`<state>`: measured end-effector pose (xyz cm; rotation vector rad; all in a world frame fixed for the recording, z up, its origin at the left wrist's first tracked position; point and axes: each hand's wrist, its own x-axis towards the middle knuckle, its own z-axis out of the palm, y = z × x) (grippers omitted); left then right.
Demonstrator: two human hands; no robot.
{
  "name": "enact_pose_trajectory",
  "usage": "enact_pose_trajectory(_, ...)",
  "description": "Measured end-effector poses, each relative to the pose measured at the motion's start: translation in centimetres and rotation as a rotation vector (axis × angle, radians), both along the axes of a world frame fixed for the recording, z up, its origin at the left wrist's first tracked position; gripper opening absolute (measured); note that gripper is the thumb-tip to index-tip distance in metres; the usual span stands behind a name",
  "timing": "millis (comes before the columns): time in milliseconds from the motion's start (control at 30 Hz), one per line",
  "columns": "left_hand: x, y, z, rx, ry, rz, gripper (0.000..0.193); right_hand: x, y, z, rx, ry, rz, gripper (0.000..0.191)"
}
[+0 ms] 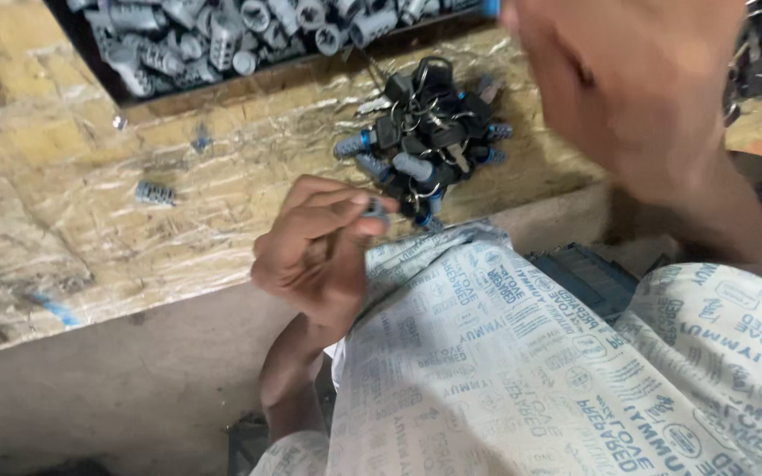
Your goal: The person sits at a workbench and assembles key chains, threading grey plastic key fobs onto metal split rings one at a time. They open each ring by hand, slide a fob onto it, and add the finished key chain to a growing pile on the bench.
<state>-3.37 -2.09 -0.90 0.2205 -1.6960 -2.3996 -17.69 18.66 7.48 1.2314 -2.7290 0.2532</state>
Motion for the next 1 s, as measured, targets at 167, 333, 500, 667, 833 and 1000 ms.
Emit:
enact_pose_trajectory(167, 0.9, 0.8, 2.0, -0.212, 0.097, -0.244, 0.028, 7.0, -0.9, -2.6, -0.662, -0.257, 0.204, 0.024)
enact_pose_trajectory(333, 0.9, 0.5, 2.5, 0.251, -0.124, -0.472, 0.027, 9.3, 2.3, -5.0, -0.819, -0.620, 0.339, 0.029)
enact_pose_trajectory(500, 1.4, 0.4, 2.7, 0.398, -0.469, -0.525, 0.022, 11.3, 1.6, -5.3, -0.718, -0.576, 0.318, 0.045)
enact_pose_trajectory(667, 1.7, -0.4, 2.3, 0.113, -0.456, -0.722, 0.027, 13.1, 2.3, -7.6, -0.715, -0.334, 0.421, 0.028)
enact_pose_trajectory(833, 2.9, 2.7, 2.6, 0.374, -0.276, -0.301, 0.013, 10.9, 1.0, -7.9, -0.683, -0.143, 0.551, 0.009)
enact_pose_trajectory(1000, 2.7, 1.4, -0.7, -0.089, 0.019, 0.186, 0.016, 5.3, -3.1, -4.0, -0.822, -0.439, 0.426, 0.017)
